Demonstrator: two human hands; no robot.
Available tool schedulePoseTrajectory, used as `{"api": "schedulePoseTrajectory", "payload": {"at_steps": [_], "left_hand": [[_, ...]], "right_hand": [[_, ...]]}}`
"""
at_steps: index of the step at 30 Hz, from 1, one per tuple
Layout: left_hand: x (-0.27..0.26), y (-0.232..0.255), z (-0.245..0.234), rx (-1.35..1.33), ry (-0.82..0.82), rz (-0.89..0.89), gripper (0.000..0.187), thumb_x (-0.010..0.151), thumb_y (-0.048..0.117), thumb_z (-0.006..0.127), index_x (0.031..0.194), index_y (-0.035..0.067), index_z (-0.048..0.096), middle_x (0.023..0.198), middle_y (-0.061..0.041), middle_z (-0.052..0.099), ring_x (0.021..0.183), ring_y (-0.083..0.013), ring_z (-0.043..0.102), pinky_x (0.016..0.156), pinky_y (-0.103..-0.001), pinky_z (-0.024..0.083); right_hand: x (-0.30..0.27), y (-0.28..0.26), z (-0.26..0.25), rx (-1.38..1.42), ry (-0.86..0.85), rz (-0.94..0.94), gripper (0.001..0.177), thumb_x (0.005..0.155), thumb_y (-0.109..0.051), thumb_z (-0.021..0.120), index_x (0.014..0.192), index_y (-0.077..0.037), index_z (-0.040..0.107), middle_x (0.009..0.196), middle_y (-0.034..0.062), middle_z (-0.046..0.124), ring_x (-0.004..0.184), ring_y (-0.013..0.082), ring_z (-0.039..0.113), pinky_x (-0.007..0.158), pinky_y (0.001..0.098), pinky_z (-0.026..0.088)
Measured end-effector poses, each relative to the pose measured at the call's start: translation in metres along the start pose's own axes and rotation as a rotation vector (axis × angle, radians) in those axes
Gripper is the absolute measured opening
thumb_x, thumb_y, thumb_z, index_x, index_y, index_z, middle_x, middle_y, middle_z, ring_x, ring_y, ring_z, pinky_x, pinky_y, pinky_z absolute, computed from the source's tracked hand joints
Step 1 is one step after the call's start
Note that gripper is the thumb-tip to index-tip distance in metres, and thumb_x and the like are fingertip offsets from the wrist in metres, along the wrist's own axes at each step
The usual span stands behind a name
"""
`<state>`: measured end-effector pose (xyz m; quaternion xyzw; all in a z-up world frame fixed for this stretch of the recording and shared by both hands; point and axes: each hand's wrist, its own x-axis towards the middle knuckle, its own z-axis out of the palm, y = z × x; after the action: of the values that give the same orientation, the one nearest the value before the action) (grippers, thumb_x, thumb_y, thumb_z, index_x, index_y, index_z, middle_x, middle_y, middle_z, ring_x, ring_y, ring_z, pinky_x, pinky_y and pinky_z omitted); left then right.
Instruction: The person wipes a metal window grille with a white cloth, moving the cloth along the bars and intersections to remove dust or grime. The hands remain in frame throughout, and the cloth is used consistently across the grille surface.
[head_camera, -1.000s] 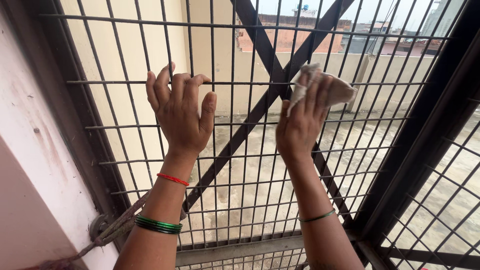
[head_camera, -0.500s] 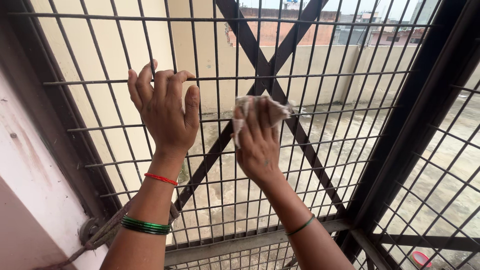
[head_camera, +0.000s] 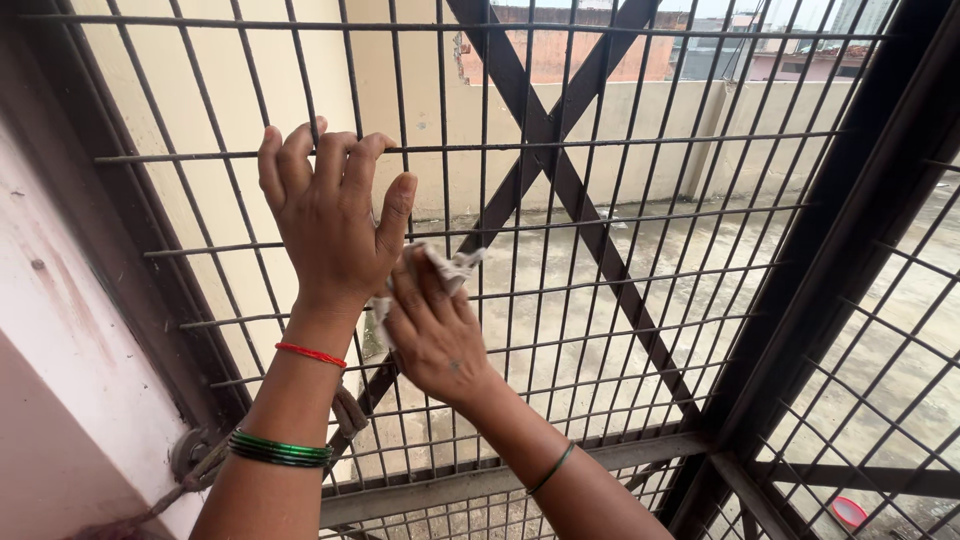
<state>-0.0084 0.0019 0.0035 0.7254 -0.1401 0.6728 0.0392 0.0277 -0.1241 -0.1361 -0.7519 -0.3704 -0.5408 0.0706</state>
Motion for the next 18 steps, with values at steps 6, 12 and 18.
{"api": "schedulePoseTrajectory", "payload": {"at_steps": [6,12,18], "left_hand": [[0.002,-0.002,0.005,0.003,0.048,0.005,0.058,0.113,0.058,0.033,0.119,0.014,0.069,0.106,-0.006,0.062,0.127,-0.0316,0.05,0.124,-0.056,0.019],[0.001,-0.005,0.0,-0.04,0.023,0.019,0.057,0.115,0.056,0.03,0.126,0.014,0.068,0.11,-0.006,0.062,0.132,-0.0322,0.049,0.125,-0.055,0.016],[0.001,0.001,-0.005,-0.106,-0.01,-0.013,0.053,0.118,0.05,0.028,0.129,0.015,0.067,0.116,-0.007,0.063,0.135,-0.0321,0.047,0.126,-0.054,0.014]], "right_hand": [[0.016,0.121,-0.05,-0.124,0.419,0.461,0.055,0.115,-0.032,0.025,0.164,-0.006,0.022,0.173,0.0153,0.013,0.162,0.0335,0.007,0.135,0.0524,0.008],[0.078,0.09,-0.043,-0.104,0.371,0.549,0.053,0.115,-0.028,0.031,0.163,-0.006,0.026,0.172,0.0147,0.01,0.161,0.0312,-0.004,0.136,0.0534,0.002],[0.044,0.005,-0.021,0.064,0.16,0.016,0.054,0.112,-0.021,0.04,0.159,0.001,0.027,0.169,0.0199,0.015,0.159,0.0358,-0.001,0.13,0.0571,-0.001]]}}
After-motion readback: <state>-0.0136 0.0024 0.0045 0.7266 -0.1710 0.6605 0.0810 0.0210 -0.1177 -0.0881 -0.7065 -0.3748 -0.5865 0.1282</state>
